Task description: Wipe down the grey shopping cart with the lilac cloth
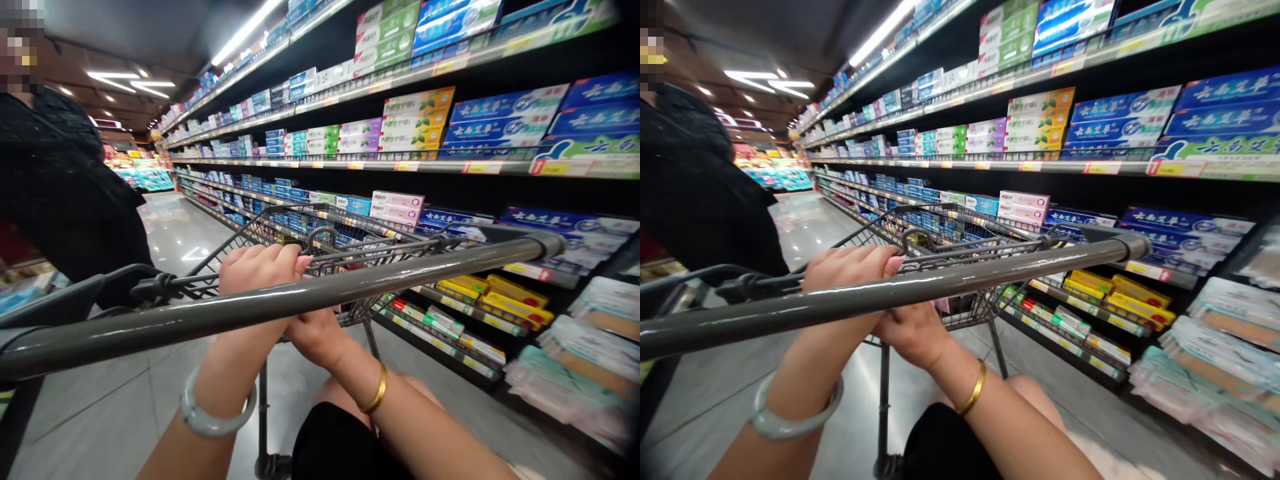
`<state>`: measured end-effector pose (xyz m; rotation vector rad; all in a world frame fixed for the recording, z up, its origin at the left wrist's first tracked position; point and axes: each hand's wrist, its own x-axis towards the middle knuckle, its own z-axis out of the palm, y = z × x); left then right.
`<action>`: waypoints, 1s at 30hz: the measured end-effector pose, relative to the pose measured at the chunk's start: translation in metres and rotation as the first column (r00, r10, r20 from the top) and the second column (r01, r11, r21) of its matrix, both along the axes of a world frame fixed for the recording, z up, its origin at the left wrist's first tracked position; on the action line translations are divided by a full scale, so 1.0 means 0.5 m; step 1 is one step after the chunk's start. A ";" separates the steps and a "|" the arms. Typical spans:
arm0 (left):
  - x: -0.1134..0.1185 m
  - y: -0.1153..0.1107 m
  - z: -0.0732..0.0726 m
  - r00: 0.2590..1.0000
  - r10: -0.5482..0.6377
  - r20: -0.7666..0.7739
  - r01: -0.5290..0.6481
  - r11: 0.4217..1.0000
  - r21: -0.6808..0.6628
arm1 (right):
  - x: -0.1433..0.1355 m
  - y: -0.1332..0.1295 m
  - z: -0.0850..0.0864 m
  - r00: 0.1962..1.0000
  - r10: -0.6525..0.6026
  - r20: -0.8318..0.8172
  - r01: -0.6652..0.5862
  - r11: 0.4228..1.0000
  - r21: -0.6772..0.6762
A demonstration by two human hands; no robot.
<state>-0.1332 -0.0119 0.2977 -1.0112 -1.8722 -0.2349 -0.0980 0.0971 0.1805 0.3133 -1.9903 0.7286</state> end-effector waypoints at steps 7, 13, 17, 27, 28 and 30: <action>0.007 -0.003 0.003 0.999 -0.023 0.042 0.023 1.000 -0.004 | -0.042 -0.003 -0.097 0.989 -0.126 0.072 0.102 0.954 0.281; 0.007 -0.003 -0.001 0.999 -0.033 0.034 0.032 0.999 0.022 | -0.018 0.012 -0.008 0.984 -0.178 0.025 0.174 0.979 0.106; 0.005 -0.002 -0.003 0.999 -0.036 0.023 0.036 0.999 0.024 | -0.013 0.042 -0.034 0.976 -0.218 -0.011 0.211 0.926 0.312; -0.001 -0.003 -0.009 0.997 -0.054 -0.049 0.056 0.997 0.049 | 0.068 0.131 -0.007 0.947 -0.172 -0.270 0.282 0.849 0.448; 0.000 -0.004 -0.009 0.997 -0.057 -0.055 0.060 0.997 0.050 | 0.074 0.133 -0.003 0.931 -0.173 -0.321 0.311 0.836 0.453; 0.001 -0.005 -0.010 0.997 -0.059 -0.057 0.062 0.997 0.049 | 0.085 0.138 -0.007 0.903 -0.185 -0.389 0.363 0.813 0.455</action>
